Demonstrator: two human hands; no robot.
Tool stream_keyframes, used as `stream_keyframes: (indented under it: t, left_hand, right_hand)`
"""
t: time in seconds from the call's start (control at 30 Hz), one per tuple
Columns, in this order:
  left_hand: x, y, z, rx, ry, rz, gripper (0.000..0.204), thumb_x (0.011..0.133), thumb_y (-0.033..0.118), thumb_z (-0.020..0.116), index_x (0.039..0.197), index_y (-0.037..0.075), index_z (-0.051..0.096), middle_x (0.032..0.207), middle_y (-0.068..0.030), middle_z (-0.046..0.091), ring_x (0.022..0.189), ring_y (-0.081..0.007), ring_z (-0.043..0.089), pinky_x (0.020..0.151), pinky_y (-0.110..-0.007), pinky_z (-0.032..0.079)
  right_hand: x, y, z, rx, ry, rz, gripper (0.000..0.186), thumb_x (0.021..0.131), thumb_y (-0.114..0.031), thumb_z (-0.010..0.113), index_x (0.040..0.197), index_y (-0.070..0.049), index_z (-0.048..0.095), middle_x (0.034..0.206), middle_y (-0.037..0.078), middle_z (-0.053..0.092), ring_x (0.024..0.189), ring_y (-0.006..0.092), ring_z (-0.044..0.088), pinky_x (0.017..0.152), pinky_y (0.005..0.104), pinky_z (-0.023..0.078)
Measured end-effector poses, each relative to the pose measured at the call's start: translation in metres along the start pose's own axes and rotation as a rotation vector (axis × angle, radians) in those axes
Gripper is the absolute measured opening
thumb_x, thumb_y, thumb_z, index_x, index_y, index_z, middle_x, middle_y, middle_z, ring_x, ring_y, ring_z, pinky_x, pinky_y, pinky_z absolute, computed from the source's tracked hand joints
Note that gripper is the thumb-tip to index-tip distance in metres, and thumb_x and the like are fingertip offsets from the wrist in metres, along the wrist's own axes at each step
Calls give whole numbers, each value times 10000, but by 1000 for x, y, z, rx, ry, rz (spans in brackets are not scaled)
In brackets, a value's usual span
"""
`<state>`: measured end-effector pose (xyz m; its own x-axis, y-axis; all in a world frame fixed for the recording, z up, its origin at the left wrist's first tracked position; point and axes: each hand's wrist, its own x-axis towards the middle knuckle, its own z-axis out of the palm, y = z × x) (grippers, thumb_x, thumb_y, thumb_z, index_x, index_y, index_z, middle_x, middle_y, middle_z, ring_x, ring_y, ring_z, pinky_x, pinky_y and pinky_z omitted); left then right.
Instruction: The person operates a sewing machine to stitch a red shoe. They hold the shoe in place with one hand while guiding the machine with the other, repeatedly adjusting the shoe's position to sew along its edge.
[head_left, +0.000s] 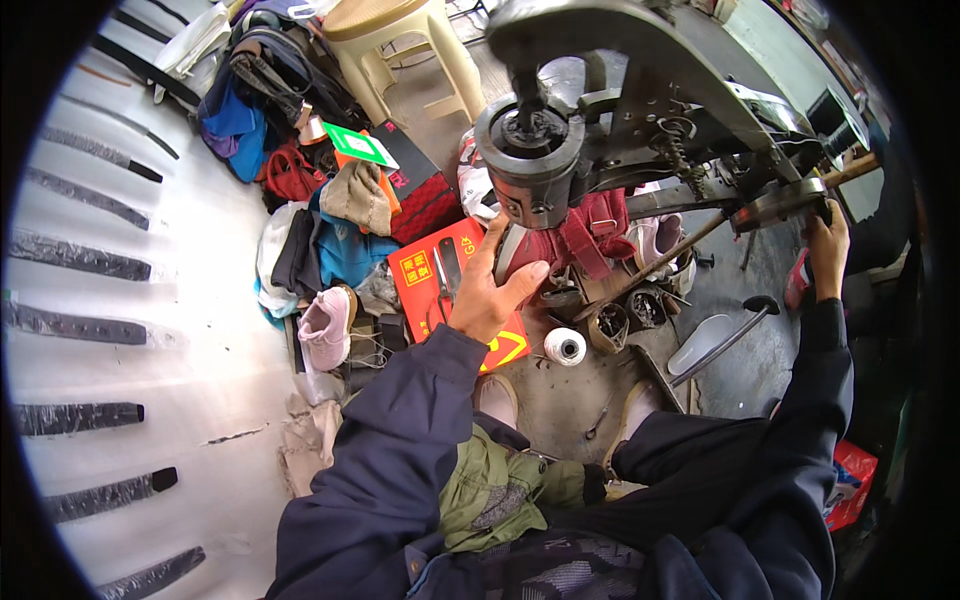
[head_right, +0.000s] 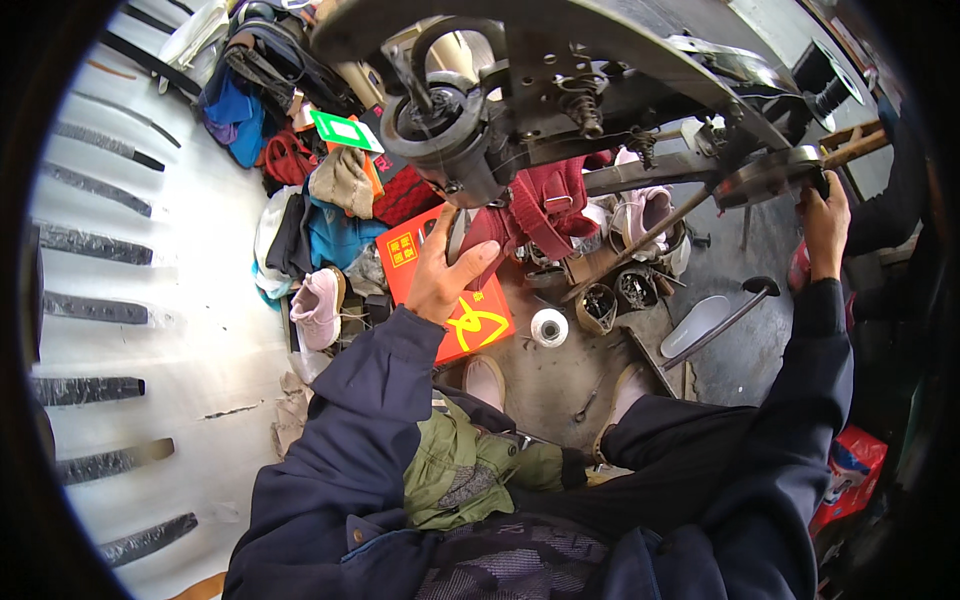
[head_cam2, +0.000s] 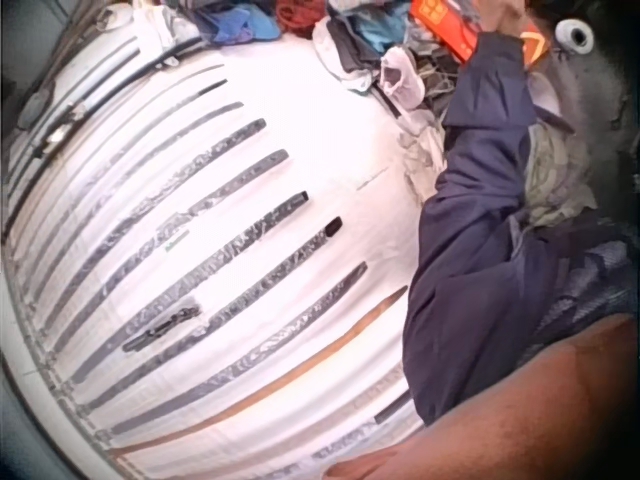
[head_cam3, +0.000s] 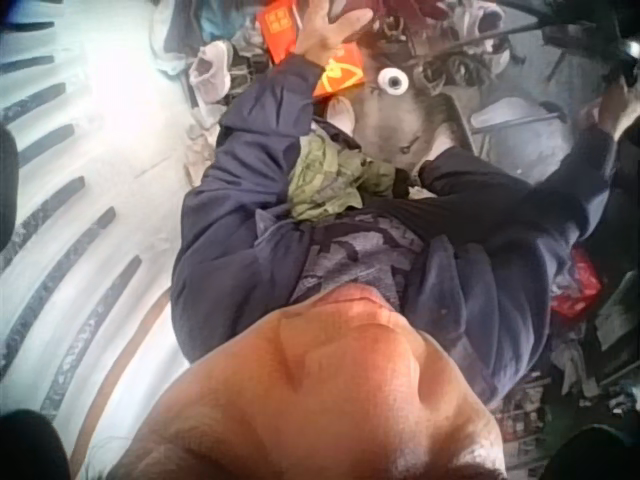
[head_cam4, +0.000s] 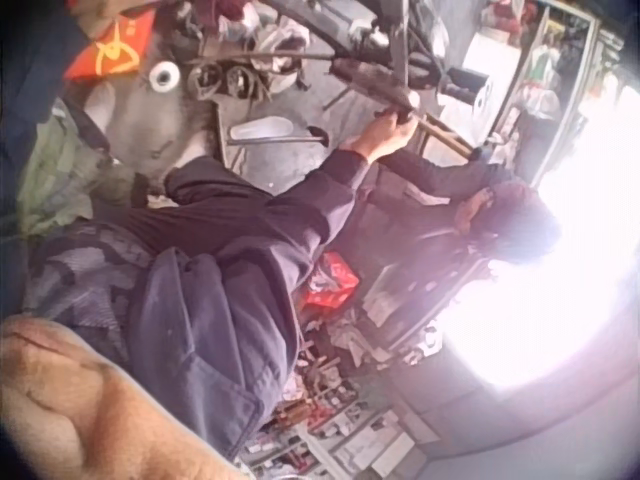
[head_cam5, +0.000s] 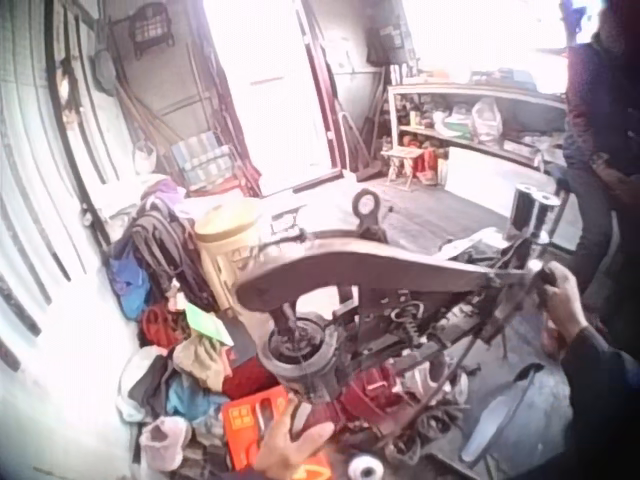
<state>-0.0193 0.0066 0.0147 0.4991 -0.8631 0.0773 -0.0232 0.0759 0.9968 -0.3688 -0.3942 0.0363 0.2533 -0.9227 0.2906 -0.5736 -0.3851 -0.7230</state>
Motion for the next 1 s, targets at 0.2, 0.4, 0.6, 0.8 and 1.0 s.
stream_keyframes:
  t: [0.2,0.4,0.6,0.8,1.0]
  left_hand:
    - [0,-12,-3,-77,20,-31,750,921,280,645,1528,-39,341,1352,-85,541,1197,-150,499,1052,-256,360]
    - [0,-17,-3,-117,31,-39,732,908,258,650,1511,-42,362,1262,-48,558,1114,-126,510,1007,-242,385]
    - [-2,-17,-1,-186,43,-125,708,919,238,626,1505,-58,363,1152,-13,562,999,-74,515,930,-208,407]
    - [-2,-30,-5,-286,92,-133,737,979,302,575,1537,-91,296,1370,-100,524,1209,-131,507,1057,-255,375]
    - [0,-34,-11,-182,42,-29,934,972,579,574,1561,-71,250,1606,-155,317,1467,-217,312,1210,-339,214]
  right_hand:
    - [-16,76,50,34,-231,260,226,971,-133,599,1177,-45,572,740,26,576,571,127,571,494,292,459]
    - [-77,-26,66,191,-687,197,295,954,-126,636,1198,21,558,739,32,587,601,122,597,532,280,477]
    - [-41,-73,12,214,-189,-64,176,915,-79,571,1044,7,655,778,18,611,644,91,552,598,263,463]
    - [0,-7,4,17,14,-9,162,925,-107,565,1057,-40,631,756,37,604,637,113,589,611,282,473]
    - [7,68,22,-18,-71,97,161,971,-172,584,1063,-40,591,733,60,584,602,134,586,566,303,468]
